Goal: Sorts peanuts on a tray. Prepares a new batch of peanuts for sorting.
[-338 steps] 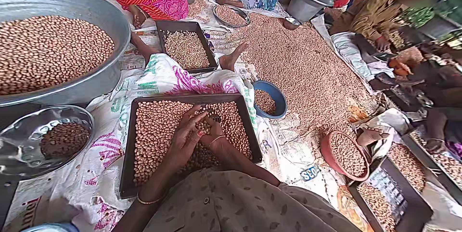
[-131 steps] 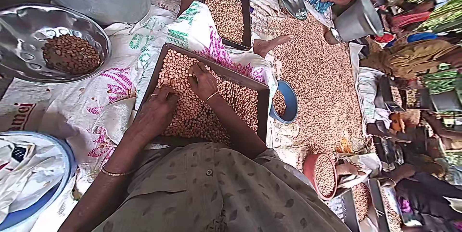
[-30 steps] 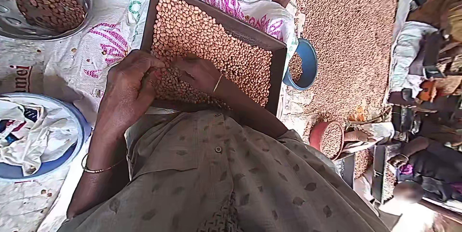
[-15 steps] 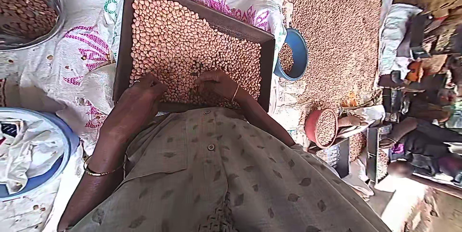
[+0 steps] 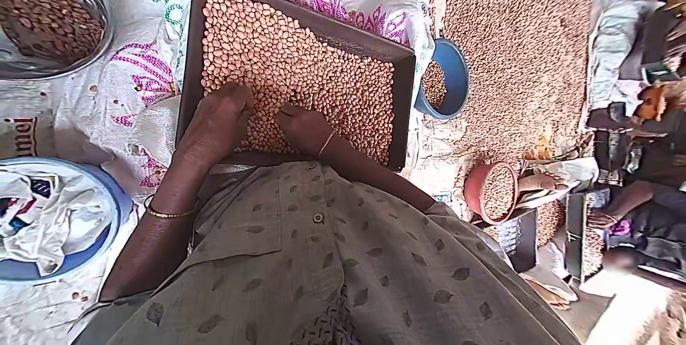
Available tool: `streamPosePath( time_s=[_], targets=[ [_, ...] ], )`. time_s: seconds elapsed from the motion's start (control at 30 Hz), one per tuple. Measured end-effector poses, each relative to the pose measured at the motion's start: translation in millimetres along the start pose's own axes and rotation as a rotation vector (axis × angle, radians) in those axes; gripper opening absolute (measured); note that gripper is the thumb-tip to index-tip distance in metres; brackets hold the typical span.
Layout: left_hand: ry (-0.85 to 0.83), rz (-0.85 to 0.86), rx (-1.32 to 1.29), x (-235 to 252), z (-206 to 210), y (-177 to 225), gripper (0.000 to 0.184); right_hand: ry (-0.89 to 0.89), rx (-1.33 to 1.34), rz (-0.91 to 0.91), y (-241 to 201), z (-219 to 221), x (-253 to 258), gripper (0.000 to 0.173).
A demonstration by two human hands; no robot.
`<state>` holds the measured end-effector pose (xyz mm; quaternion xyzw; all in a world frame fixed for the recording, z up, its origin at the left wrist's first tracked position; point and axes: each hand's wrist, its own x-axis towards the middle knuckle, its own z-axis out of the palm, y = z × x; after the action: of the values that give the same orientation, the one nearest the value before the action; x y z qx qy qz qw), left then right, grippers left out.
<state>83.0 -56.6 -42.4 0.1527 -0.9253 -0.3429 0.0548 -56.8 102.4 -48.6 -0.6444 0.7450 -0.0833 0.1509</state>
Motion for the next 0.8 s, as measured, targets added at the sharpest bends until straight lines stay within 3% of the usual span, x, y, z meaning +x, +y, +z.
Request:
streamPosePath(
  time_s=[0.13, 0.23, 0.43, 0.47, 0.5, 0.57, 0.63, 0.7, 0.8],
  targets=[
    [-0.091, 0.013, 0.095, 7.5, 13.3, -6.0, 0.007, 0.043, 0.025, -0.015, 3.5, 6.5, -13.0, 0.014],
    [-0.073, 0.034, 0.127, 7.7, 18.3, -2.8, 0.009, -0.081, 0.052, 0.056, -4.4, -3.6, -3.6, 0.023],
    [-0.072, 0.056, 0.195, 7.7, 20.7, -4.4, 0.017, -0.265, 0.088, 0.109, 0.4, -30.1, 10.6, 0.023],
    [-0.061, 0.065, 0.172, 7.5, 20.4, -6.2, 0.017, -0.135, 0.168, 0.11, 11.5, -39.4, 12.4, 0.019],
    [-0.047, 0.079, 0.129, 7.1, 19.2, -7.9, 0.017, 0.117, 0.26, 0.11, 26.6, -48.8, 14.5, 0.017],
    [-0.004, 0.104, -0.008, 4.6, 15.5, -10.0, 0.014, 0.582, 0.487, 0.143, 54.0, -83.7, 22.9, 0.032],
    [0.048, 0.083, -0.165, -0.6, 10.3, -8.9, 0.015, 0.702, 0.775, 0.194, 68.1, -115.8, 24.5, 0.055],
    [0.108, 0.054, -0.275, -3.0, 5.8, -7.6, 0.018, 0.598, 1.009, 0.257, 63.0, -117.4, 16.6, 0.044],
    [0.177, 0.072, -0.343, -0.2, 4.0, 3.0, 0.021, 0.22, 1.395, 0.302, 38.2, -78.2, 3.0, 0.031]
  ],
)
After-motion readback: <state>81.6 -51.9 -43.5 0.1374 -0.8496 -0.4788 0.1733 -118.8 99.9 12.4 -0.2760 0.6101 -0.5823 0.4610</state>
